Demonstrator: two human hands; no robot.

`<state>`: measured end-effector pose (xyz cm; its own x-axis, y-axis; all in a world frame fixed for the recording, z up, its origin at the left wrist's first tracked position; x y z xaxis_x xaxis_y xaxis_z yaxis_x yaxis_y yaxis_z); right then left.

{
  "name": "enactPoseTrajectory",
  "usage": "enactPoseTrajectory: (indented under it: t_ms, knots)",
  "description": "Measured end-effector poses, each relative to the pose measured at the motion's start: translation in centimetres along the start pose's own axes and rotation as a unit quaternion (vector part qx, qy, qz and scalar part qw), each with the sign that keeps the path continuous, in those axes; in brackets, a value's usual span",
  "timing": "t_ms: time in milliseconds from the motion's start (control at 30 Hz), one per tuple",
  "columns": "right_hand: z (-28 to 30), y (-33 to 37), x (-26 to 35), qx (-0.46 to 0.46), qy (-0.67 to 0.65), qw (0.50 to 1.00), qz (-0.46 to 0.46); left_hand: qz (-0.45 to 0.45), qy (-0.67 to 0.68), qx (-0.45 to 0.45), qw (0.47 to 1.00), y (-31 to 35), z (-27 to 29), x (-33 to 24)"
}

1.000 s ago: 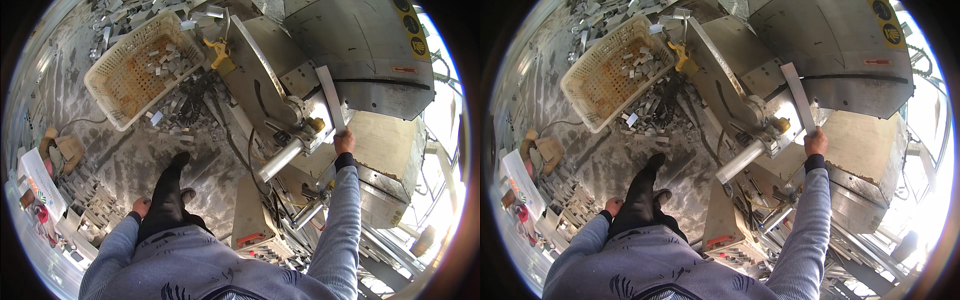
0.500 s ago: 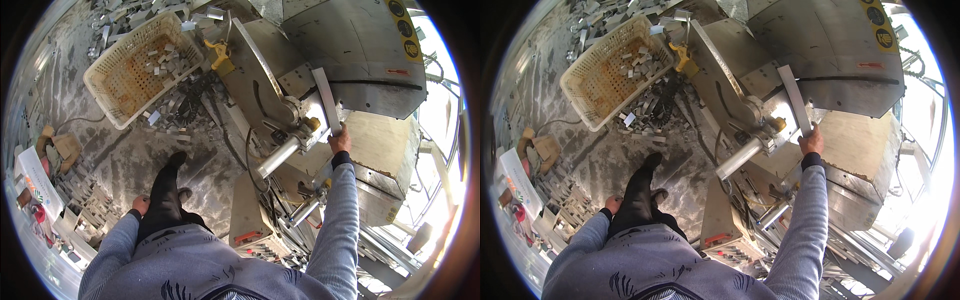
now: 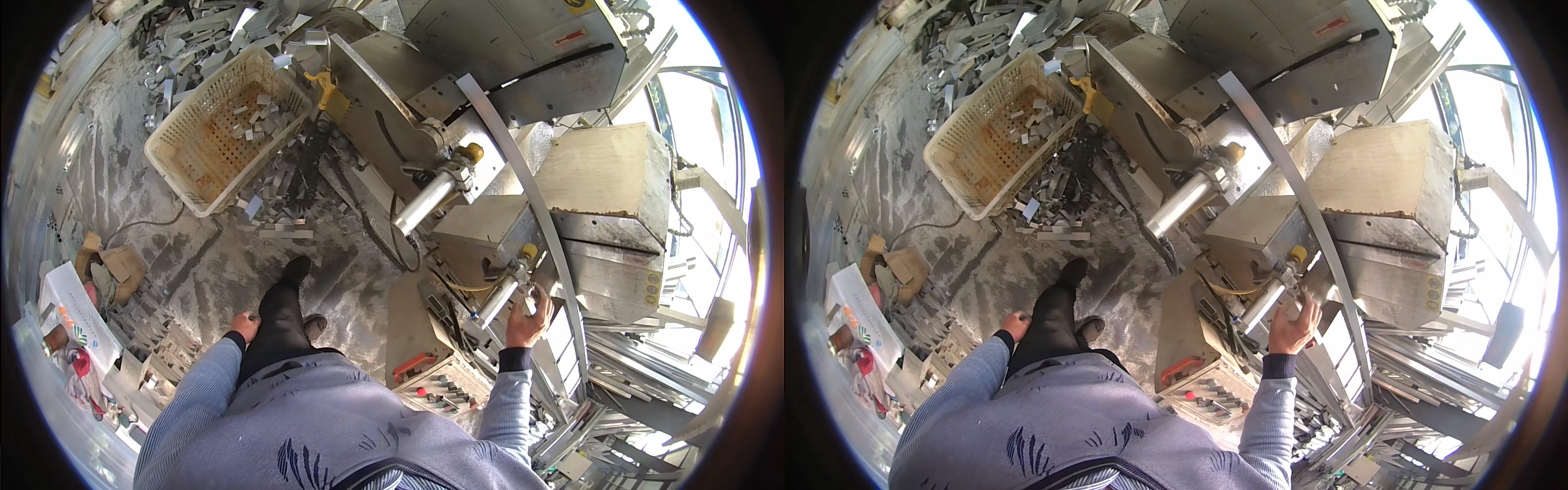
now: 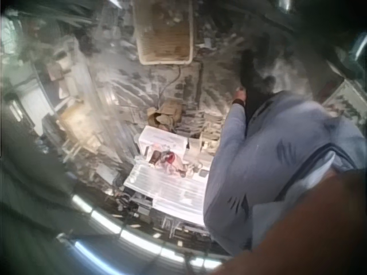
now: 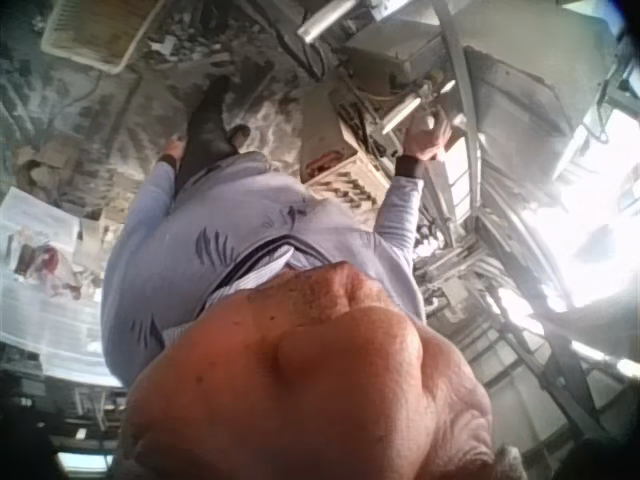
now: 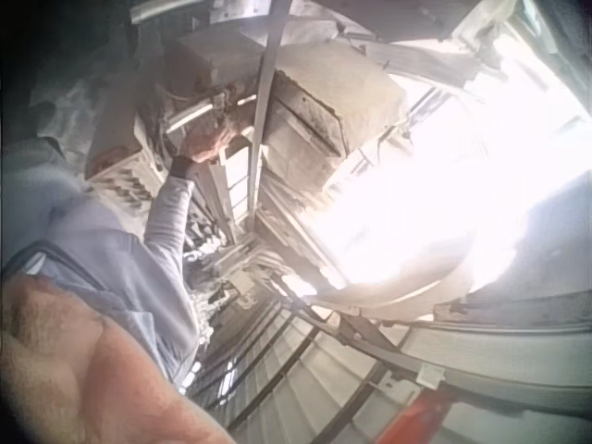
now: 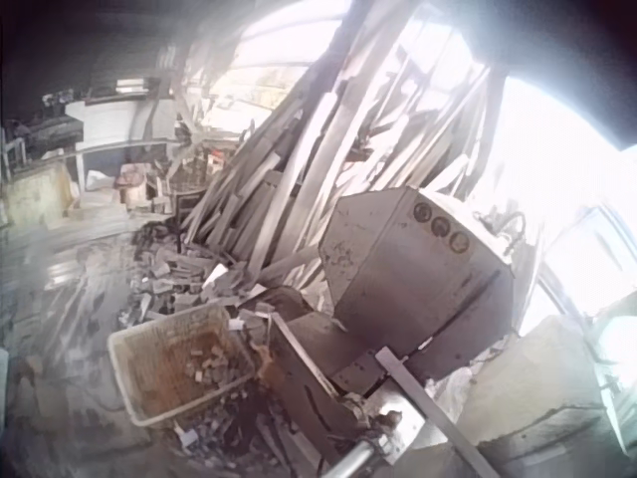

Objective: The person repeatedly places a long metal profile into a cutting machine, presses buttons on a control panel to activate the cut, and removes the cut piece. This cycle is performed multiple times in a workshop setting.

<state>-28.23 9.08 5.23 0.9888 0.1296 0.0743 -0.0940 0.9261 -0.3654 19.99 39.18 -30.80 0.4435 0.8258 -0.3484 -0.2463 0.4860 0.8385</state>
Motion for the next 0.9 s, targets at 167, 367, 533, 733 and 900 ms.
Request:
enactPoseTrajectory:
  t_ms: [167,367,533,733,900]
  knots:
    - [2.0,17.0,-3.3,-0.015,-0.07,0.972,-0.225,-0.017,-0.046,-0.025,0.998,1.5,-0.1,-1.0]
    - [3.1,34.8,-5.3,-0.01,-0.15,0.894,-0.423,-0.111,-0.072,-0.004,0.991,3.7,0.1,-1.8]
    - [2.7,41.4,-3.7,0.001,-0.151,0.864,-0.48,-0.146,-0.138,0.037,0.979,6.4,-0.2,-2.1]
    - [0.6,41.4,-1.2,0.035,-0.151,0.881,-0.447,-0.168,-0.177,0.053,0.968,8.2,0.0,-2.6]
    - [-0.6,40.2,-2.1,0.013,-0.087,0.931,-0.353,-0.113,-0.073,0.09,0.987,9.9,-0.2,-5.0]
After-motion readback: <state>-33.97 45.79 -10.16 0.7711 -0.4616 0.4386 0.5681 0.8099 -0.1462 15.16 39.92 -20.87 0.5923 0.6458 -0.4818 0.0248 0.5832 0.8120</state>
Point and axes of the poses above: each hand's wrist, its own y-axis away from the middle knuckle, its own z-axis out of the back of the hand, x = y × z, the point moved 1 cm from there along -y, towards the middle knuckle, and after that the axes turned 6 degrees about z, right-handed, at the moved point
